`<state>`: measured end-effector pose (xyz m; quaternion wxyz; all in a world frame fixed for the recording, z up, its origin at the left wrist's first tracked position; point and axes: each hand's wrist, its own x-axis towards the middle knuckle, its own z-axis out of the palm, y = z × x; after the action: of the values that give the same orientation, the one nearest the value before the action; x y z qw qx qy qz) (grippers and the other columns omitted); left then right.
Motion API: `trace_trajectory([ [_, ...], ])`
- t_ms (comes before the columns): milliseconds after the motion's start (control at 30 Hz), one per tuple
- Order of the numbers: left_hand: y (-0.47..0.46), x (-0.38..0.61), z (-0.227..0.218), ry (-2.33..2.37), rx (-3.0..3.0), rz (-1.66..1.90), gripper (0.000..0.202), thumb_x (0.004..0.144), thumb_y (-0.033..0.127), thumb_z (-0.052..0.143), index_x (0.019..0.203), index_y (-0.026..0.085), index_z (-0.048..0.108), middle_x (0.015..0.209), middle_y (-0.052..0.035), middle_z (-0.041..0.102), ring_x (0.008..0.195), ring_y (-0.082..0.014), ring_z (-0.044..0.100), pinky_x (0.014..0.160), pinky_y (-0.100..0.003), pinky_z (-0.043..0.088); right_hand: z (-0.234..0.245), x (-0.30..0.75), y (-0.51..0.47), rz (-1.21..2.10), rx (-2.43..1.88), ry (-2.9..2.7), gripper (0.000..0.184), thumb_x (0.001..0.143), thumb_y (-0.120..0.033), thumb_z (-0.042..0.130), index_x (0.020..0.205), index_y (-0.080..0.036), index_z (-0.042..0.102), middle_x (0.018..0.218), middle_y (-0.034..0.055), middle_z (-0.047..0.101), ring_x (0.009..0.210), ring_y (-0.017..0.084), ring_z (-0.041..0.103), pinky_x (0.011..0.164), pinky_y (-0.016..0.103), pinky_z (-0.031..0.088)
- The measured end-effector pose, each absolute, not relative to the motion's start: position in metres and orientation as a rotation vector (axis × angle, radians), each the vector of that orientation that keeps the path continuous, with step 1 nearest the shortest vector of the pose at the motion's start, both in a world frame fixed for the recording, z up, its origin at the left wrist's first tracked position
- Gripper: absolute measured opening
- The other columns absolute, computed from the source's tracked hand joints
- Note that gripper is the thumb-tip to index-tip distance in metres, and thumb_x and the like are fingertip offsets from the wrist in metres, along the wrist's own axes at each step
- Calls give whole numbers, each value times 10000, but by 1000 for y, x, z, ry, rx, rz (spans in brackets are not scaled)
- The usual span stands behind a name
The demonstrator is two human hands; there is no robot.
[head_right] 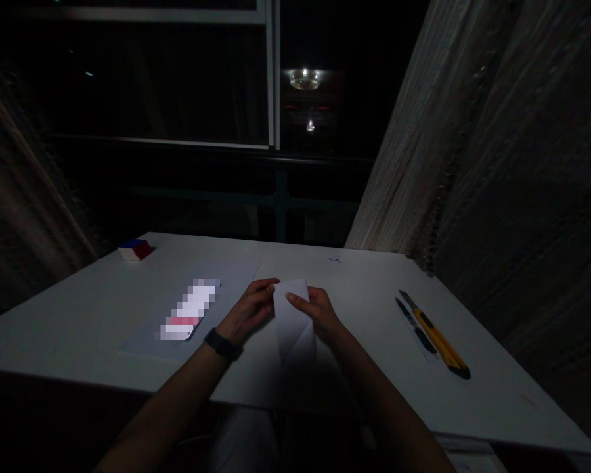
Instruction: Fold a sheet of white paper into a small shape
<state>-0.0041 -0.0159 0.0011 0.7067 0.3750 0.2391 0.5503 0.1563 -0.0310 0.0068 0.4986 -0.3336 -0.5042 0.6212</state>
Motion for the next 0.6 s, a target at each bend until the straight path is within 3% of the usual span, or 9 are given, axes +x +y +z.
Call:
trace_trajectory([
  [333, -16, -1, 11, 797, 1011, 1414, 309, 586, 301, 767, 810, 97, 704, 736, -79, 673, 597, -125, 583, 529, -223, 461, 6, 153, -29, 1271, -925, -1289, 322, 637, -425, 709, 748, -125, 678, 629, 31, 657, 504, 140, 545, 473, 244, 396],
  [600, -18, -3, 20, 979, 1306, 1481, 353, 574, 327, 759, 854, 117, 715, 712, -69, 689, 603, -142, 606, 550, -229, 486, 6, 150, -29, 1146, -985, -1332, 375, 649, -457, 678, 787, -108, 675, 690, 60, 679, 576, 175, 594, 515, 268, 449],
])
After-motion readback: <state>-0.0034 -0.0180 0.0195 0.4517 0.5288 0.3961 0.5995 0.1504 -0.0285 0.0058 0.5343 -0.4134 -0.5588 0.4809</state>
